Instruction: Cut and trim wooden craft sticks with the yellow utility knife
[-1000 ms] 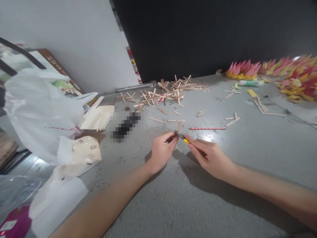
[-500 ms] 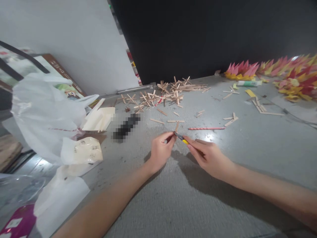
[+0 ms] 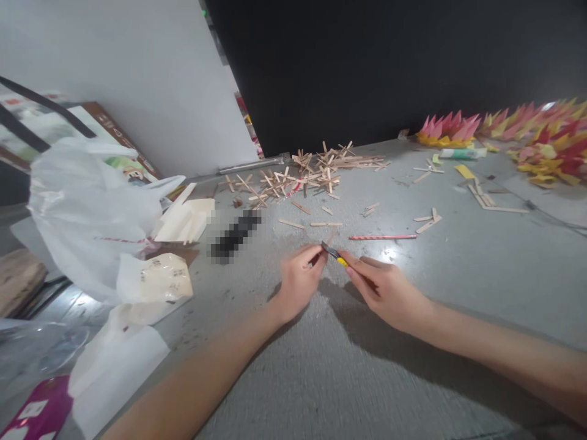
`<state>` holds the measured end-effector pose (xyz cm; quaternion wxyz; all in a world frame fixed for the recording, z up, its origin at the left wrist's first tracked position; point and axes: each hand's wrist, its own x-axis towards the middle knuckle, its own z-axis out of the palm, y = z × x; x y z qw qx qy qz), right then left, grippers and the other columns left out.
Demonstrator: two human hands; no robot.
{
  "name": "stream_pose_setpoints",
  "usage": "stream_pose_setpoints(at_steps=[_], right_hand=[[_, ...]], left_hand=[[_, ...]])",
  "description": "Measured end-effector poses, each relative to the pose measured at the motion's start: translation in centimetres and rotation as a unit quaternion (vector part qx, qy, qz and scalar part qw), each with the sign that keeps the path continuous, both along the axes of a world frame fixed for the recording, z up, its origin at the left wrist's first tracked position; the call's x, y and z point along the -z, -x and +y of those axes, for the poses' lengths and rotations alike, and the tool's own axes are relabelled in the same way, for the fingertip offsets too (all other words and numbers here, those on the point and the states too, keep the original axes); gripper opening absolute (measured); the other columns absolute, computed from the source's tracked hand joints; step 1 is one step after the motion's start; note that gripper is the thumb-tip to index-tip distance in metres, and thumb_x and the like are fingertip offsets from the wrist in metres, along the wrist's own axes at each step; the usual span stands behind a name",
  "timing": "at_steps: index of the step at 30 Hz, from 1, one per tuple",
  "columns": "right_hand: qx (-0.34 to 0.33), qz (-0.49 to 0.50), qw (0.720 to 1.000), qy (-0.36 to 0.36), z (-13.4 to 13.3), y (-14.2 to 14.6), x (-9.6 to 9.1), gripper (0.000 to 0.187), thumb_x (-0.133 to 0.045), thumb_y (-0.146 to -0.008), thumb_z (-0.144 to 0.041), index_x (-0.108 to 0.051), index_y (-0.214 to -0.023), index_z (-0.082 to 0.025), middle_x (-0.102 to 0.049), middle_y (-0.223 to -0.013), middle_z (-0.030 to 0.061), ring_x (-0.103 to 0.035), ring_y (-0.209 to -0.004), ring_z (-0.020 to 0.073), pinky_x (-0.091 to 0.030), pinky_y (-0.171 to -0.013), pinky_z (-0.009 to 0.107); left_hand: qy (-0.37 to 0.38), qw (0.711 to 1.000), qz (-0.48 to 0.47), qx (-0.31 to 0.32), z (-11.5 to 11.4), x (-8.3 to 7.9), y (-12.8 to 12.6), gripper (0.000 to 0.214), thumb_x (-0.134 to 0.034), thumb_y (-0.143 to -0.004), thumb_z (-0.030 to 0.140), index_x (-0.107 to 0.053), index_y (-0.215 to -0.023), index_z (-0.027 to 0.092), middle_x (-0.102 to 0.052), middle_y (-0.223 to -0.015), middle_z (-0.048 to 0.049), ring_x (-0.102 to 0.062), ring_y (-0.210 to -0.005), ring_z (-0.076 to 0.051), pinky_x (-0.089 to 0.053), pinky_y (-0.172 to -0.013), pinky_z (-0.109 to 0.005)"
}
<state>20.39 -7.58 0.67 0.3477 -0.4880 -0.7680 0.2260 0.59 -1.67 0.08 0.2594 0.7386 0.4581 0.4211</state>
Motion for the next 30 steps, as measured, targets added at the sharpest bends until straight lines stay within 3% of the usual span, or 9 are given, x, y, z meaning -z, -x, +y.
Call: stream_pose_setpoints(at_steps=[3, 7, 13, 17, 21, 26, 30], right_hand=[[0.003, 0.009, 1.0, 0.004, -0.07, 0.0, 0.01, 0.048, -0.041, -0.108, -0.031, -0.06, -0.147, -0.012, -0.058, -0.075, 0.0015, -0.051, -0.057, 0.0123, -0.043, -0.057, 0.027], [0.006, 0.009, 1.0, 0.002, -0.3, 0.04, 0.14, 0.047, -0.042, -0.108, -0.031, -0.061, -0.146, -0.011, -0.056, -0.074, 0.0011, -0.051, -0.058, 0.0124, -0.042, -0.057, 0.027], [0.009, 0.011, 1.0, 0.003, -0.34, 0.08, 0.27, 0.047, -0.041, -0.109, -0.031, -0.06, -0.147, -0.011, -0.058, -0.076, 0.0018, -0.052, -0.059, 0.0125, -0.043, -0.058, 0.027], [0.005, 0.007, 1.0, 0.005, -0.42, 0.02, 0.45, 0.047, -0.041, -0.109, -0.032, -0.059, -0.148, -0.013, -0.056, -0.075, 0.0012, -0.053, -0.059, 0.0129, -0.044, -0.059, 0.027], [0.006, 0.009, 1.0, 0.002, -0.28, 0.03, 0.6, 0.047, -0.041, -0.109, -0.032, -0.059, -0.148, -0.013, -0.058, -0.078, 0.0021, -0.053, -0.06, 0.0127, -0.044, -0.059, 0.027], [0.014, -0.007, 1.0, -0.011, -0.23, 0.07, 0.49, 0.047, -0.041, -0.109, -0.032, -0.061, -0.147, -0.012, -0.059, -0.076, 0.002, -0.051, -0.056, 0.0121, -0.042, -0.057, 0.027], [0.013, -0.01, 1.0, -0.011, -0.24, 0.01, 0.46, 0.047, -0.04, -0.109, -0.031, -0.059, -0.149, -0.013, -0.06, -0.078, 0.0028, -0.054, -0.059, 0.0128, -0.044, -0.059, 0.028]], left_hand=[[0.0, 1.0, 0.0, 0.003, -0.02, -0.01, -0.05, 0.037, -0.058, -0.098, 0.037, -0.06, -0.064, 0.02, -0.05, -0.064, 0.001, -0.045, -0.062, -0.015, -0.039, -0.063, -0.027], [0.025, 0.999, -0.024, -0.007, -0.02, -0.02, -0.1, 0.028, -0.059, -0.097, 0.036, -0.068, -0.076, 0.02, -0.061, -0.072, -0.0008, -0.053, -0.067, -0.016, -0.042, -0.065, -0.027], [-0.006, 1.0, -0.013, 0.013, -0.09, -0.03, -0.2, 0.034, -0.058, -0.098, 0.029, -0.056, -0.065, 0.019, -0.048, -0.064, 0.0022, -0.042, -0.061, -0.013, -0.035, -0.061, -0.026], [-0.013, 0.999, -0.034, 0.008, -0.11, 0.05, -0.21, 0.028, -0.058, -0.098, 0.029, -0.06, -0.072, 0.019, -0.052, -0.067, 0.0015, -0.044, -0.063, -0.013, -0.035, -0.061, -0.026], [-0.027, 0.999, -0.021, 0.02, -0.09, 0.28, -0.11, 0.035, -0.058, -0.099, 0.031, -0.058, -0.066, 0.019, -0.049, -0.065, 0.0017, -0.043, -0.062, -0.013, -0.036, -0.061, -0.026], [-0.002, 0.999, -0.037, -0.002, 0.01, 0.33, -0.1, 0.028, -0.059, -0.099, 0.033, -0.067, -0.077, 0.019, -0.059, -0.071, -0.0003, -0.05, -0.065, -0.014, -0.039, -0.062, -0.026], [-0.029, 0.999, -0.014, 0.012, -0.01, 0.32, -0.12, 0.036, -0.058, -0.099, 0.033, -0.062, -0.066, 0.018, -0.051, -0.065, 0.0011, -0.045, -0.061, -0.013, -0.037, -0.061, -0.027]])
